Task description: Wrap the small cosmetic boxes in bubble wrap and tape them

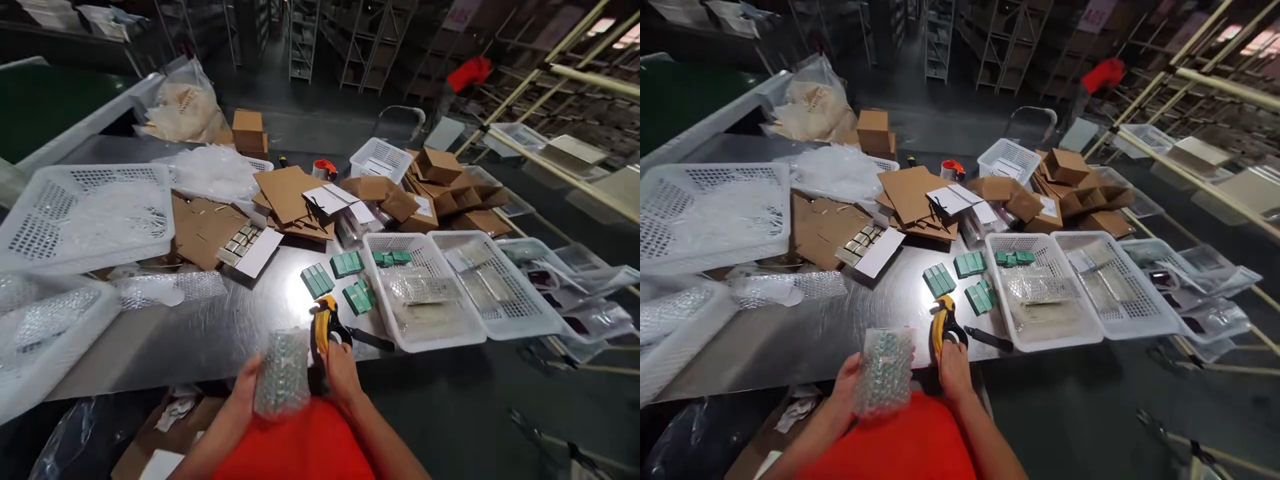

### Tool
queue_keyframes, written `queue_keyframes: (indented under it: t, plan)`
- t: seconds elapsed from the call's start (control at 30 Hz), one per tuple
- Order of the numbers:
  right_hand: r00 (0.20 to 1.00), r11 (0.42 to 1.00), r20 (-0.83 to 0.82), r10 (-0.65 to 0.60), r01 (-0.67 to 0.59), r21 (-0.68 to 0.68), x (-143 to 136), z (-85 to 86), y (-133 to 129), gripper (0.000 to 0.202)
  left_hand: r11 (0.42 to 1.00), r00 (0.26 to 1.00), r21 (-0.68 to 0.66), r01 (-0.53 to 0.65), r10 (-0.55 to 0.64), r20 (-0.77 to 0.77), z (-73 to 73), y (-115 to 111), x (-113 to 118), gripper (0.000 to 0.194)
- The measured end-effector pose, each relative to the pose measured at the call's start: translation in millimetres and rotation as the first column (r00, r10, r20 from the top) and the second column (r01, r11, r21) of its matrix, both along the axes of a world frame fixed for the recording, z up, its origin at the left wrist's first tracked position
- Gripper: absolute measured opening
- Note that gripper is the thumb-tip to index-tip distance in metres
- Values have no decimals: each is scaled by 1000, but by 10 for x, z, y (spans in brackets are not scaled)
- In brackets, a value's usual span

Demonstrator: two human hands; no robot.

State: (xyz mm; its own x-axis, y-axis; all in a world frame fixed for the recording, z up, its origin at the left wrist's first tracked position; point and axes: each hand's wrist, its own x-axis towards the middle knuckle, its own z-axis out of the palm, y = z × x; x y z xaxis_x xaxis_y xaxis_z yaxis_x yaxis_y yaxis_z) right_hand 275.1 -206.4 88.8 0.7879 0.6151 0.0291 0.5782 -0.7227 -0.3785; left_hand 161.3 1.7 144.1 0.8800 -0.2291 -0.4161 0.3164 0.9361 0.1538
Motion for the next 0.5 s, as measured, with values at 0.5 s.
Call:
queue_keyframes:
  t: [0.5]
  plan:
    - [342, 759, -809, 478, 303, 576, 544, 594, 281, 88, 836, 856, 399, -377, 479, -194, 109, -753, 638, 49]
